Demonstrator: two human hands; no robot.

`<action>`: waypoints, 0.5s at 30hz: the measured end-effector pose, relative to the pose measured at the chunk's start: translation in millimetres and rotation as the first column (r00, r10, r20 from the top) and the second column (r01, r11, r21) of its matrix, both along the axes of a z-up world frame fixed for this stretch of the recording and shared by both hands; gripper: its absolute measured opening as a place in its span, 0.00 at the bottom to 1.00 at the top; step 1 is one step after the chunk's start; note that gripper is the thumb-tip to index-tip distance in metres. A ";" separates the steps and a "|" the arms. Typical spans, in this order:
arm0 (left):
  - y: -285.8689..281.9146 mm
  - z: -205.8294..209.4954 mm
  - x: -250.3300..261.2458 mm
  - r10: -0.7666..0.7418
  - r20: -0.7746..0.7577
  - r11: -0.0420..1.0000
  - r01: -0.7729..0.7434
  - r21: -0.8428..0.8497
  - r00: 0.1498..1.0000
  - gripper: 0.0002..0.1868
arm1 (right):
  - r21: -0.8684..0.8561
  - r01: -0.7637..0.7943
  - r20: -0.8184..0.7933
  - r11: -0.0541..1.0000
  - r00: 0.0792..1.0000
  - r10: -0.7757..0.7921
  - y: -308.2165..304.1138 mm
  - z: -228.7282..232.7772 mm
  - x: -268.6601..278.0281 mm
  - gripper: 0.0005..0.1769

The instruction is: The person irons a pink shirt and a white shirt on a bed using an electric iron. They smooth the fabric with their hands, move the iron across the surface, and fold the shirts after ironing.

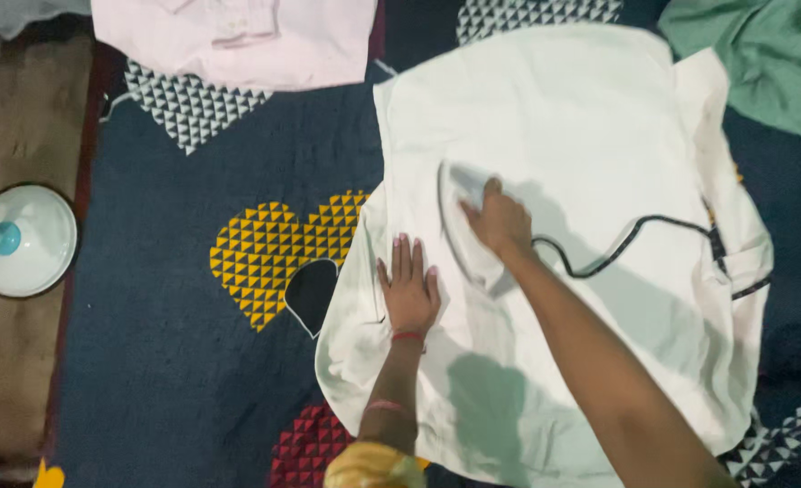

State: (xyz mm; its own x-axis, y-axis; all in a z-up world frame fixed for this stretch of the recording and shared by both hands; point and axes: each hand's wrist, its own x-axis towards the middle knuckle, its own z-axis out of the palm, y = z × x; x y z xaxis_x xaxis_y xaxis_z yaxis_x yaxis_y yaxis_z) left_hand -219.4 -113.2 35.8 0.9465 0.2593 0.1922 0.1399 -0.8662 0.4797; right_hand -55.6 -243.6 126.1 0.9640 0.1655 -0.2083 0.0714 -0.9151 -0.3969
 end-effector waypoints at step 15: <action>50.8 2.2 -19.8 -0.073 -0.050 0.994 0.077 0.073 0.996 0.31 | 0.049 -0.002 -0.030 0.999 1.000 0.003 74.3 1.1 -1.0 0.42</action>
